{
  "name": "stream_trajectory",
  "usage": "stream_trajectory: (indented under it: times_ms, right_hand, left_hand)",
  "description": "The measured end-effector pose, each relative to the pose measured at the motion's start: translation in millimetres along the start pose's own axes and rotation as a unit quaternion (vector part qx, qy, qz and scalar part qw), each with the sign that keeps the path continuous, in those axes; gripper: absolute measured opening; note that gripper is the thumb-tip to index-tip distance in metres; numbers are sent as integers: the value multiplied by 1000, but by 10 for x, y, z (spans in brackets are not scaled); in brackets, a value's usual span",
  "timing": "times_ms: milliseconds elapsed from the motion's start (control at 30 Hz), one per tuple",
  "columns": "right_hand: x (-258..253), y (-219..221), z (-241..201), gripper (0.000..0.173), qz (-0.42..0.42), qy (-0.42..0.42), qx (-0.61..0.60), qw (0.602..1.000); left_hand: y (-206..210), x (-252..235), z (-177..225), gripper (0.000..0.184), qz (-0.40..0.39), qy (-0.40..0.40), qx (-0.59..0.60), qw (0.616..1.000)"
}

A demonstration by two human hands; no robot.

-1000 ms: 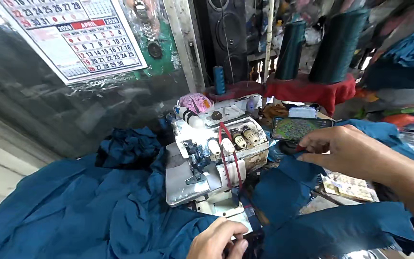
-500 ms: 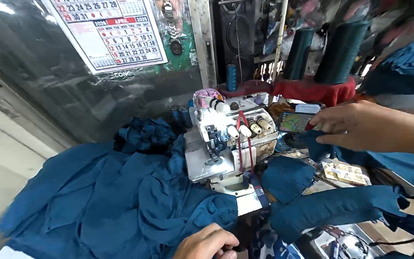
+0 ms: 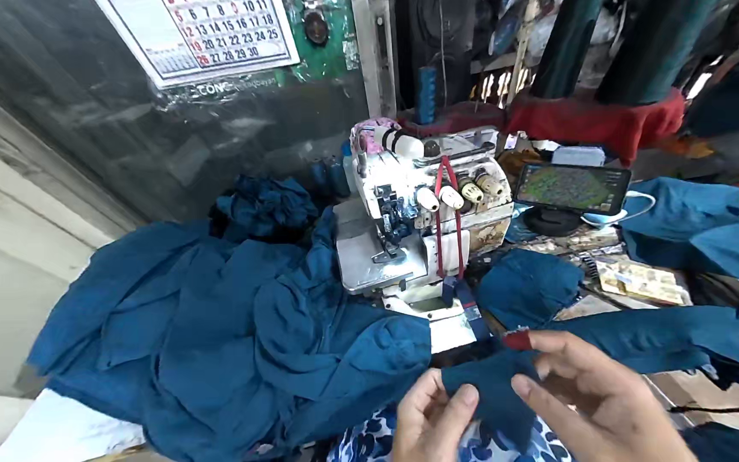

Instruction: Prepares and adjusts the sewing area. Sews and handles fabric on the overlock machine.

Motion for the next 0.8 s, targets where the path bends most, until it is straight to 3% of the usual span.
stream_trajectory:
  times_ms: [100,200,267,300,367,467,533,667,800]
  right_hand:
    - [92,106,63,50,-51,-19,3,999]
    - [1,389,-7,63,-156,-84,-15,984]
    - [-100,502,-48,52,-168,-96,-37,980]
    - [-129,509,-43,41,-163,-86,-44,982]
    - [-131,443,-18,27,-141,-64,-52,987]
    - [-61,395,91,26,-117,-14,-100,988]
    - [-19,468,172,29,-113,13,-129,985]
    - [-40,511,115,30,-94,21,-125,988]
    - [-71,492,25,32,-101,17,-87,991]
  left_hand:
    - [16,-89,383,16,-109,58,-250,960]
    - [199,-141,571,25,-259,72,-484,833]
    - [321,-158,699,24,-301,85,-569,761]
    - [312,-165,757,22,-298,83,-589,747]
    - [154,-150,844,22,-259,78,-568,777]
    - [-168,-64,809,20,-160,85,-423,888]
    - [-300,7,742,19,-88,119,-345,927]
    - [-343,122,866,19,-15,190,-313,930]
    - [-334,91,981,16,-5,213,-338,917]
Point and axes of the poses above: each hand's wrist, its own x-axis away from the middle knuckle, its own y-axis out of the palm, z = x × y, the point moved 10 cm from there along -x, towards the middle knuckle, and after that the axes turned 2 degrees about z, right-handed, at the moved point
